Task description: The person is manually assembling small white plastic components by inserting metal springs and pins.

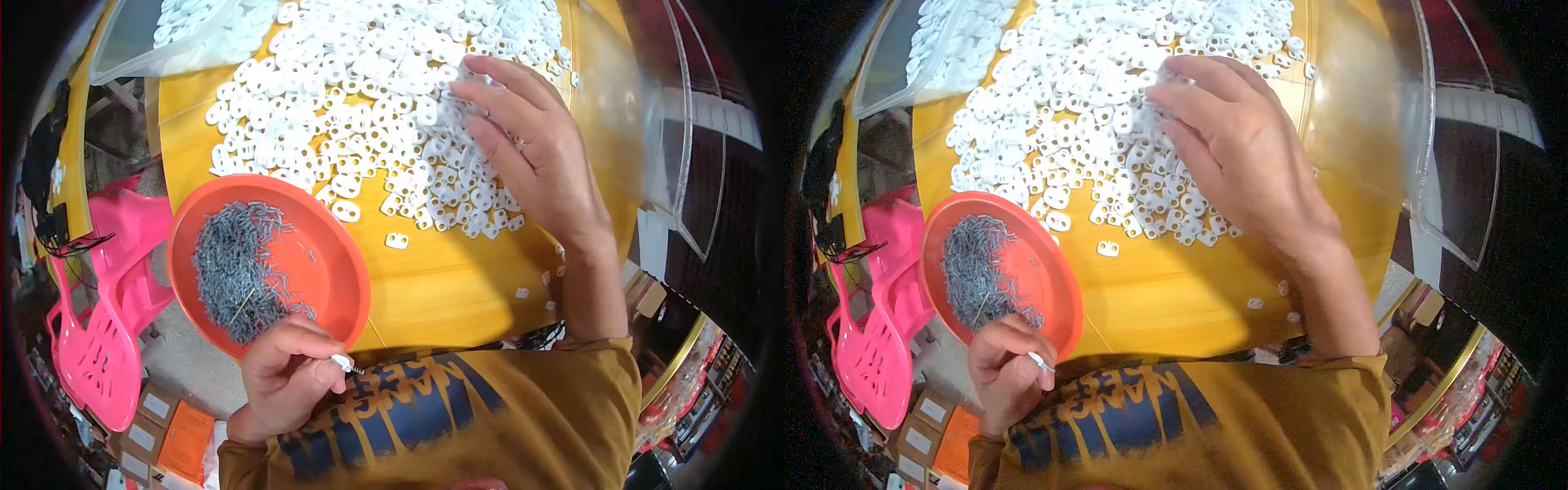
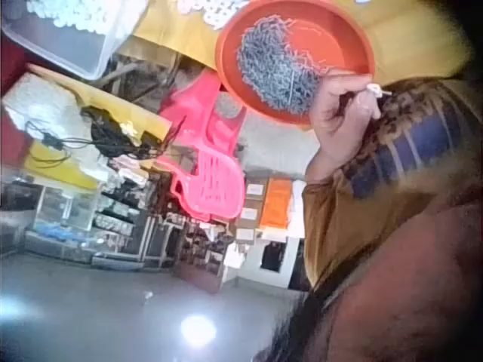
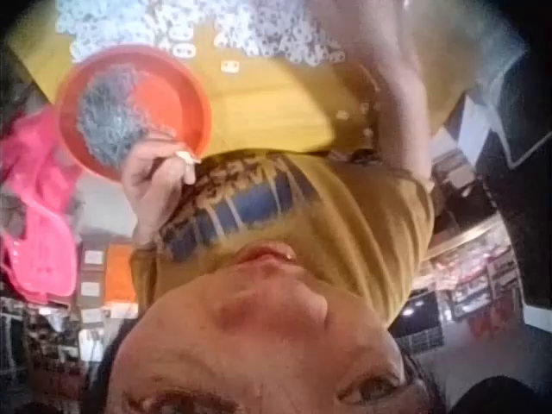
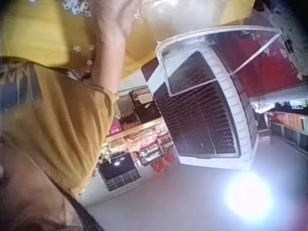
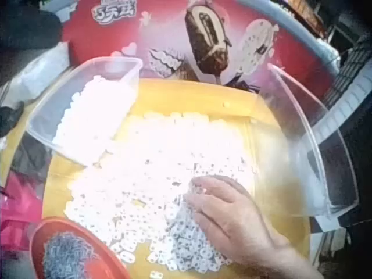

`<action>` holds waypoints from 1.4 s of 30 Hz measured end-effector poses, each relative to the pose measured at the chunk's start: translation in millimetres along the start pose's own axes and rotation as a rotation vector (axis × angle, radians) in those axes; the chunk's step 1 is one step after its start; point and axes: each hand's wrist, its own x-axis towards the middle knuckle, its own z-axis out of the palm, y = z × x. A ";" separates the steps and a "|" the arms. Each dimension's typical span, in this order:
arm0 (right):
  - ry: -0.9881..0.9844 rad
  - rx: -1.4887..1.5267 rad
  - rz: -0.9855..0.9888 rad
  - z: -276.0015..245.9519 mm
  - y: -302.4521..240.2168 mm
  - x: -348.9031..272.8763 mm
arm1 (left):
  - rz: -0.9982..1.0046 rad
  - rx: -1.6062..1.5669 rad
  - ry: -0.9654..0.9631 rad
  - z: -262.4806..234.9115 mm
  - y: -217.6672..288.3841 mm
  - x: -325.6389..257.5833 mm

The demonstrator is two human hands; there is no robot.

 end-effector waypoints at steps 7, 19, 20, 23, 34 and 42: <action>0.141 0.273 0.096 -2.8 16.9 -0.7 | -0.030 0.076 0.089 15.1 0.3 6.4; 0.126 0.040 -0.068 5.1 -4.3 21.5 | -0.065 -0.045 -0.003 14.2 -1.4 13.2; 0.107 -0.014 -0.090 6.0 -6.0 24.6 | -0.061 -0.047 -0.002 13.7 -1.2 13.0; 0.080 -0.125 -0.045 8.3 -7.0 28.7 | -0.061 -0.049 0.003 11.1 0.7 11.2; 0.158 0.186 0.154 -0.1 -17.1 25.5 | -0.047 -0.051 -0.022 3.8 -0.9 10.4; 0.135 1.018 0.469 -18.9 -51.2 -6.3 | -0.076 -0.018 0.039 11.2 2.6 -0.7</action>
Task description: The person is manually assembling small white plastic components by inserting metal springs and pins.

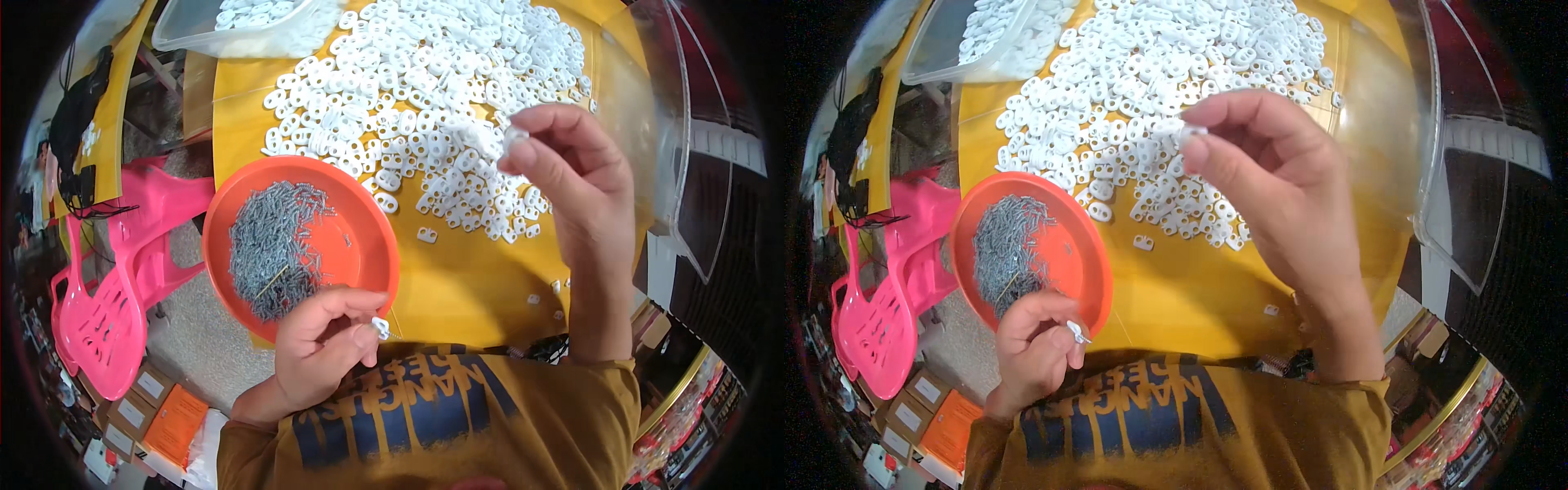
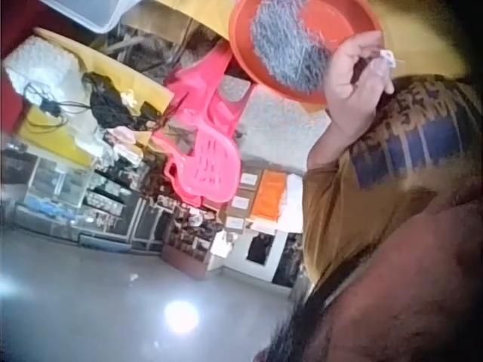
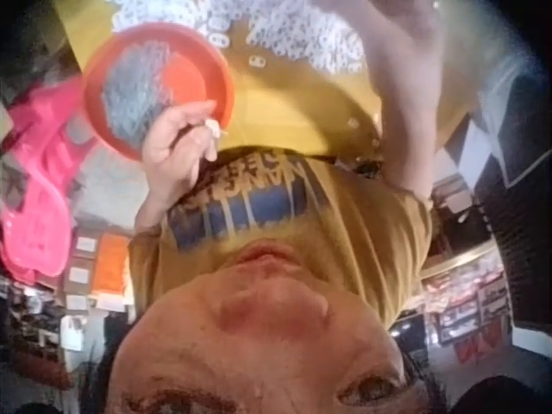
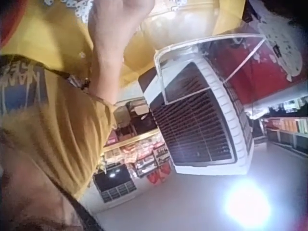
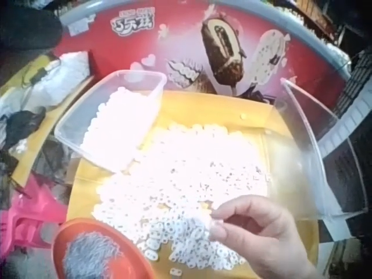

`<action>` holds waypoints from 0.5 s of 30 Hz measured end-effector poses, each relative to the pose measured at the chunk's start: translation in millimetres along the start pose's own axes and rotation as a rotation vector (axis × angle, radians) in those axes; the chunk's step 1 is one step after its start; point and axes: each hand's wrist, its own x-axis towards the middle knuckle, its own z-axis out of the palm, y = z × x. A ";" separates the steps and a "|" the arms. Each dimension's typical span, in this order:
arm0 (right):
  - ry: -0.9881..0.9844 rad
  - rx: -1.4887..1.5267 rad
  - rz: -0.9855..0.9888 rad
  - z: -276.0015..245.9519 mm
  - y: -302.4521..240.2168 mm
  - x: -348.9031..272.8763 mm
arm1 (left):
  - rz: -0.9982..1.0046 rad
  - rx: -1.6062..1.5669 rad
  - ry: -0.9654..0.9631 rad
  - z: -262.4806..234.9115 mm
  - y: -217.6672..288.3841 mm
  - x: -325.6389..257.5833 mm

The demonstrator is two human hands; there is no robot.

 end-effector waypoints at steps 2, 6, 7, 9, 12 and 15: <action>-0.039 0.266 0.161 4.8 0.3 -15.0 | 0.020 0.048 0.020 3.4 1.1 -3.6; -0.118 0.459 0.237 18.3 7.8 -48.6 | 0.034 0.046 0.044 6.7 3.7 -11.4; -0.148 0.489 0.235 21.2 7.5 -58.3 | 0.075 0.039 0.041 9.2 5.3 -15.2; -0.174 0.526 0.252 28.3 8.8 -76.2 | 0.115 0.030 0.055 12.4 3.4 -19.1; -0.215 0.610 0.248 36.4 11.1 -99.6 | 0.210 -0.018 0.027 18.8 -1.4 -27.9; -0.261 0.664 0.225 41.5 11.2 -119.6 | 0.229 -0.049 0.027 25.7 -5.2 -42.1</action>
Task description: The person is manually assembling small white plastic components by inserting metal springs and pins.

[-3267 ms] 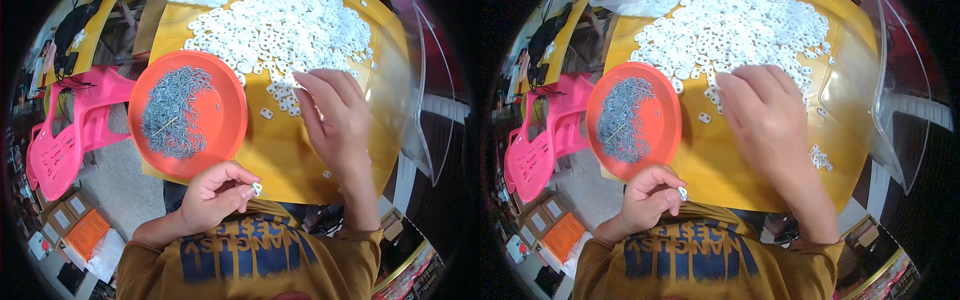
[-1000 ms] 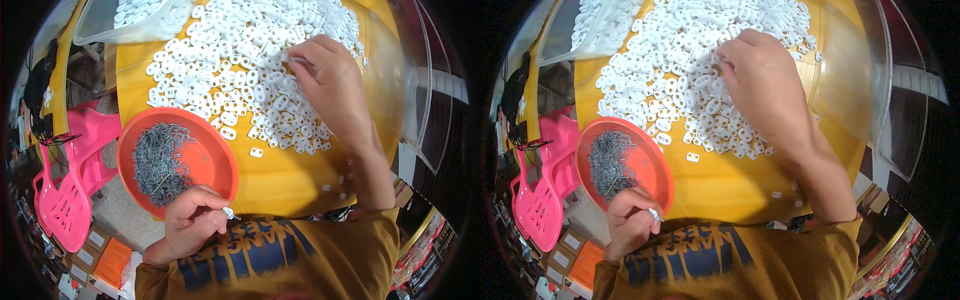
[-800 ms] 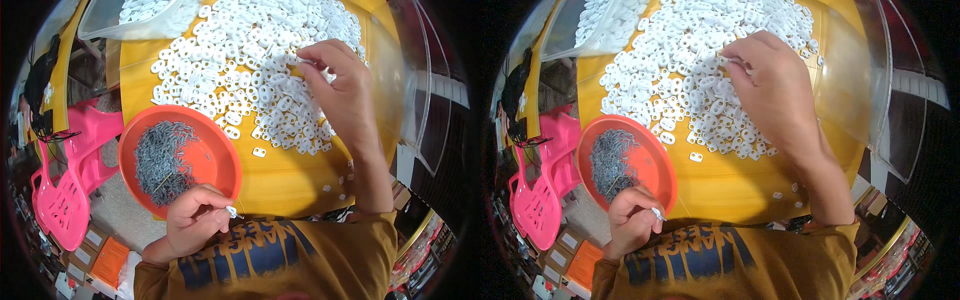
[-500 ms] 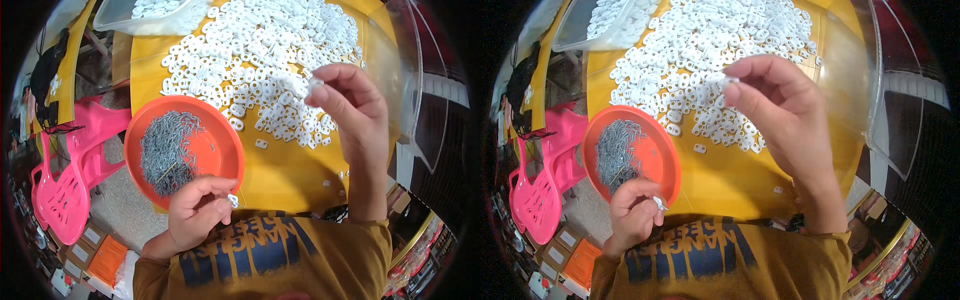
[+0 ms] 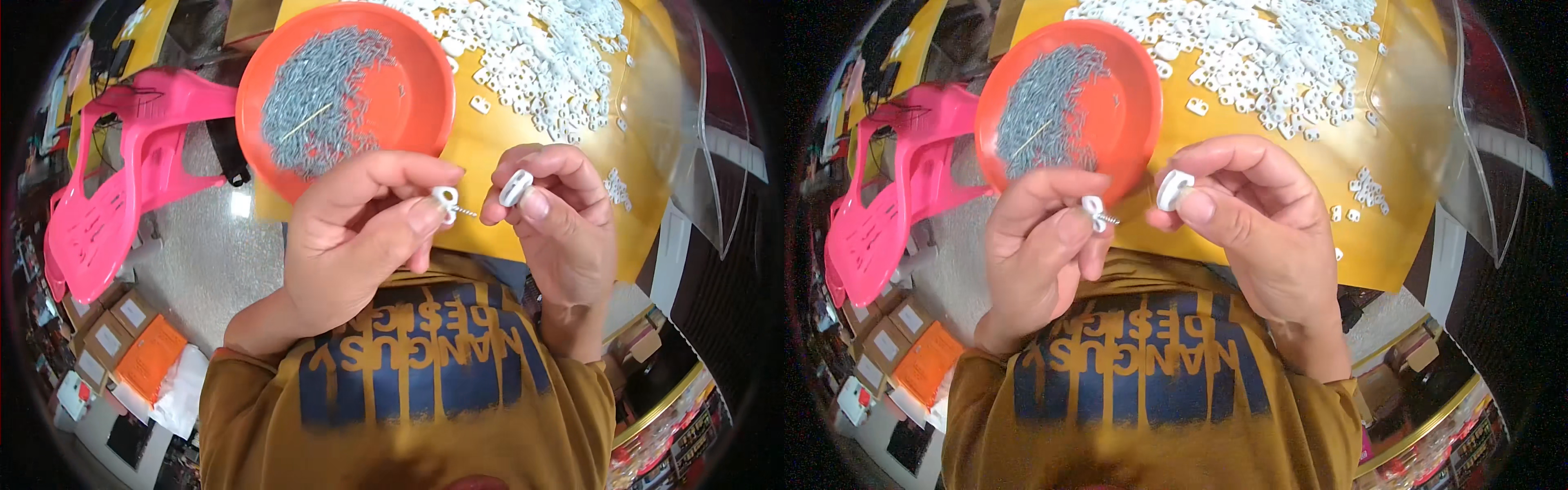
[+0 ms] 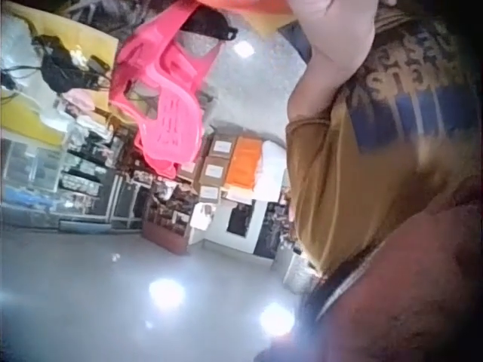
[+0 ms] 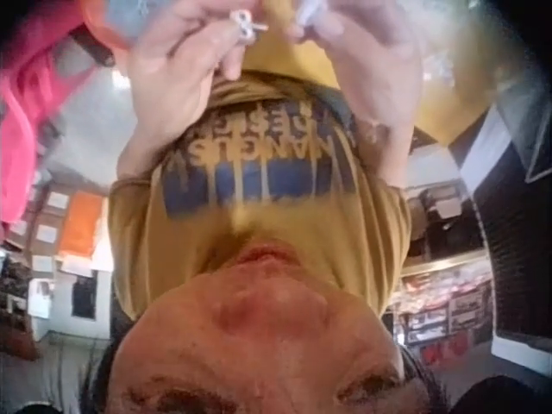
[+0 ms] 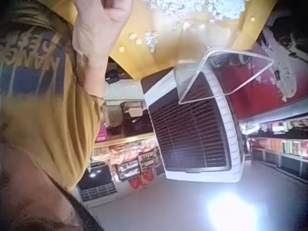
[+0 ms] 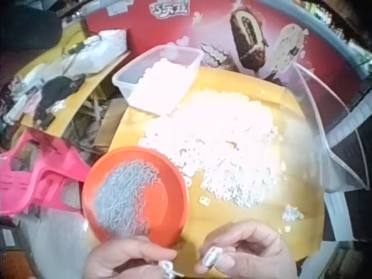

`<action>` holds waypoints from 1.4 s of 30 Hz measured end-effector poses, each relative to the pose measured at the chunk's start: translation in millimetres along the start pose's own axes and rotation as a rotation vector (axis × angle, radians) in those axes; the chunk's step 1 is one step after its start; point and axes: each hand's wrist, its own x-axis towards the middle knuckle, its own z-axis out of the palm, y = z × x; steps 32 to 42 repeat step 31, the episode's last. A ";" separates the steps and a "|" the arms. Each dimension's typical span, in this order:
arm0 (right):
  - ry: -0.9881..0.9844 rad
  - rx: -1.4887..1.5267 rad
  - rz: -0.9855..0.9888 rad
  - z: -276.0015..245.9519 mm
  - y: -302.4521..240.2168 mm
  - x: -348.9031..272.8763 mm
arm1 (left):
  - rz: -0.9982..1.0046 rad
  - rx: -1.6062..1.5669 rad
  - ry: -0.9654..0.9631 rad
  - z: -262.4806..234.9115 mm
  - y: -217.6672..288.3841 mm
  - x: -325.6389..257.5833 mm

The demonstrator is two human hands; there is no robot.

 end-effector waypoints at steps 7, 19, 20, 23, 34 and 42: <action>-0.052 -0.043 -0.011 6.9 10.2 -33.8 | 0.097 0.063 -0.008 9.6 -9.7 -30.9; -0.035 -0.137 -0.105 9.0 19.3 -62.7 | 0.050 -0.037 -0.031 25.9 -17.9 -52.9; -0.038 -0.136 -0.106 8.4 19.3 -63.4 | 0.057 -0.038 -0.032 26.7 -18.3 -54.4; -0.118 -0.054 -0.126 5.4 18.0 -65.8 | 0.056 -0.038 -0.030 30.2 -18.1 -56.3; -0.226 -0.307 -0.328 -4.0 21.8 -68.8 | -0.020 0.021 -0.032 33.1 -17.8 -58.9; -0.226 -0.307 -0.328 -4.0 21.8 -68.8 | -0.020 0.021 -0.032 33.1 -17.8 -58.9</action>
